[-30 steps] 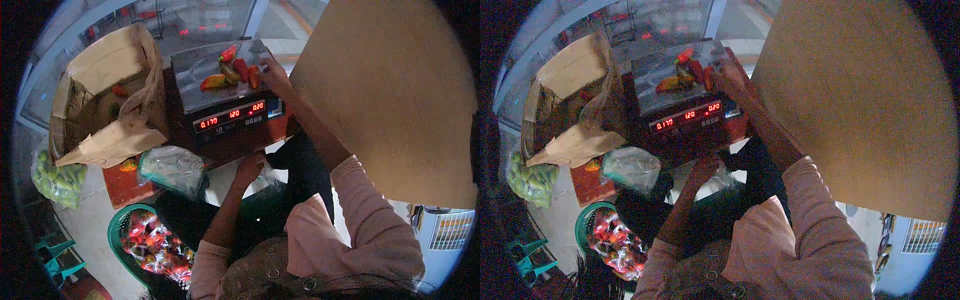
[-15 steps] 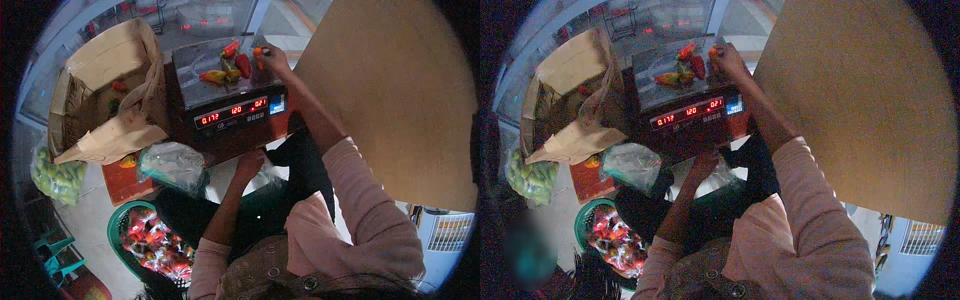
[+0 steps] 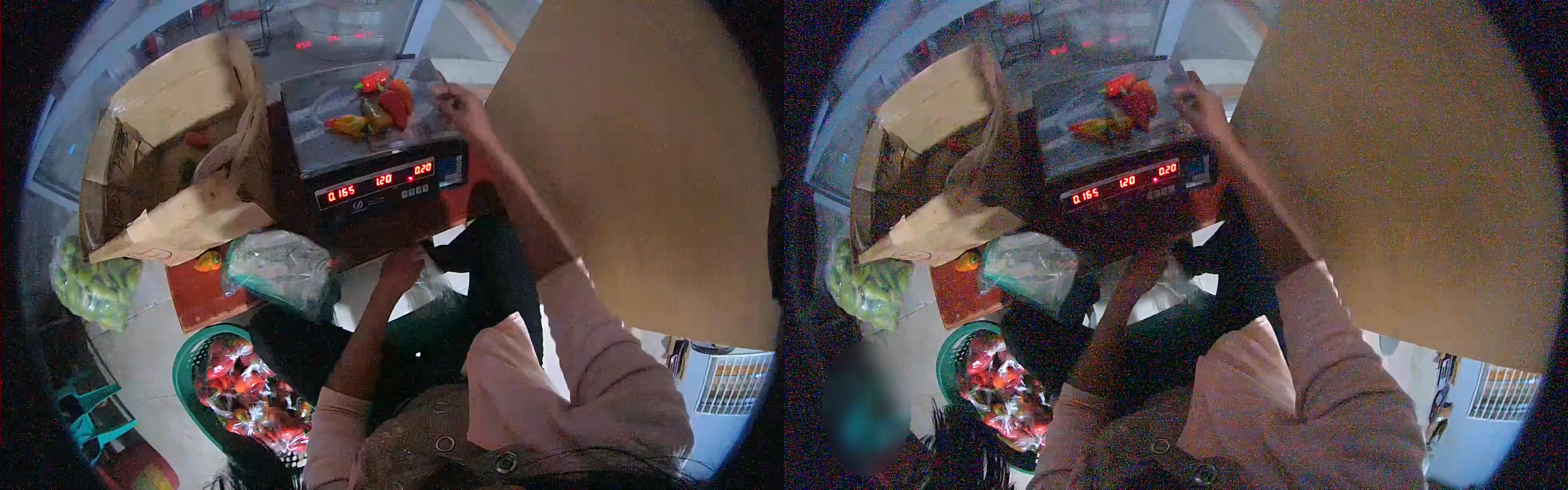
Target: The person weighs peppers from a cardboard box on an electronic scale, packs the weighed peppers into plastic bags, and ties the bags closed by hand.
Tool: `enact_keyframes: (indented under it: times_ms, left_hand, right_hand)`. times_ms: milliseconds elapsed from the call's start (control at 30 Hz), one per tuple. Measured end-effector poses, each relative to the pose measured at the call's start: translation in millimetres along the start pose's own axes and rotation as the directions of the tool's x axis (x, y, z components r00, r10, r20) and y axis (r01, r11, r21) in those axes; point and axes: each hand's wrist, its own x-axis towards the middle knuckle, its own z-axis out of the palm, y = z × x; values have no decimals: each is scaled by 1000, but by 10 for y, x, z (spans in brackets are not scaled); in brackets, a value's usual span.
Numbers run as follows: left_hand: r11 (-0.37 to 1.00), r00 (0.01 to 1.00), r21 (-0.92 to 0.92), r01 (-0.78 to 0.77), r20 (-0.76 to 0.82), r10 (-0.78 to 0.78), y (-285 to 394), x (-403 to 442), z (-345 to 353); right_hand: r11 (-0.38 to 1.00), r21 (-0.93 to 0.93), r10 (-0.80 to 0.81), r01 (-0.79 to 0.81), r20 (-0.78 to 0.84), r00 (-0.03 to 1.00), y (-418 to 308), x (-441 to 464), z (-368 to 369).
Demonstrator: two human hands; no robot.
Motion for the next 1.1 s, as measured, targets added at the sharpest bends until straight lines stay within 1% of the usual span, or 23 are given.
enact_keyframes:
  times_ms: [33, 67, 100, 133, 167, 200, 267, 333, 400, 467, 500, 567, 600, 667, 700, 767, 800, 867, 900, 1000, 1067, 1100]
  left_hand:
    - [999, 999, 34, -21, -26, 22, -102, -22, 56]
    - [997, 998, 71, -41, -51, 45, -157, -40, 74]
    - [999, 1000, 37, 10, -21, -9, -101, -70, 8]
    - [998, 998, 6, 63, 9, -63, 19, -123, -101]
    - [993, 992, -22, 119, 39, -118, 108, -168, -182]
    - [993, 994, 37, 108, -33, -107, 145, -216, -208]
    - [983, 983, 156, 96, -171, -69, 197, -355, -226]
    - [991, 974, -8, 136, -183, -135, -98, -397, -144]
    - [985, 965, -94, 146, -205, -163, -97, -474, -214]
    - [987, 958, -99, 125, -248, -146, -20, -562, -314]
    - [973, 938, -185, 134, -292, -185, 70, -616, -328]
    - [924, 891, -358, 132, -366, -269, 258, -746, -295]
    - [933, 880, -335, 133, -394, -267, 376, -809, -297]
    - [946, 855, -291, 140, -446, -264, 562, -940, -277]
    - [966, 840, -224, 131, -492, -228, 521, -993, -227]
    - [989, 806, -86, 121, -574, -148, 283, -1057, -129]
    - [985, 832, 16, 172, -538, -136, 116, -1059, -123]
    - [941, 877, 221, 256, -462, -130, -164, -1079, -113]
    - [938, 874, 227, 261, -468, -130, -105, -1083, -110]
    - [922, 874, 255, 290, -463, -147, -13, -1059, -130]
    - [902, 886, 286, 322, -428, -180, -109, -1029, -64]
    - [906, 881, 260, 333, -429, -200, -134, -1027, -32]
  right_hand:
    - [978, 143, 154, -155, 20, 988, -363, -376, -62]
    - [985, 111, 136, -130, -45, 990, -717, -695, -73]
    - [991, 78, 115, -107, -110, 987, -961, -996, -70]
    - [984, 59, 169, -168, -9, 986, -726, -1310, 26]
    - [949, 94, 289, -300, 118, 950, -719, -1590, 93]
    - [897, 95, 400, -432, 241, 884, -713, -1871, 159]
    - [916, 48, 345, -398, 412, 843, -861, -2362, 331]
    - [995, -43, 99, -90, 372, 923, -721, -2759, 610]
    - [995, -102, 18, 6, 232, 972, -828, -2972, 785]
    - [993, -94, 98, -68, 364, 926, -891, -2950, 745]
    - [990, -96, 135, -104, 428, 894, -932, -2915, 708]
    - [970, -153, 240, -189, 472, 848, -907, -2869, 692]
    - [956, -183, 291, -229, 492, 821, -882, -2862, 694]
    - [988, -121, 134, -91, 413, 901, -731, -2942, 777]
    - [995, -96, 53, -19, 369, 928, -619, -3000, 839]
    - [998, -19, 61, -58, 357, 932, -302, -3150, 1053]
    - [997, 19, 65, -76, 353, 933, -222, -3192, 1106]
    - [998, 3, 60, -67, 423, 904, -592, -3028, 873]
    - [998, -4, 57, -63, 458, 887, -737, -2948, 794]
    - [994, 73, 22, -80, 589, 808, -751, -2913, 843]
    - [993, 68, 39, -100, 604, 796, -565, -2945, 1091]
    - [992, 65, 49, -112, 610, 791, -601, -2930, 1108]
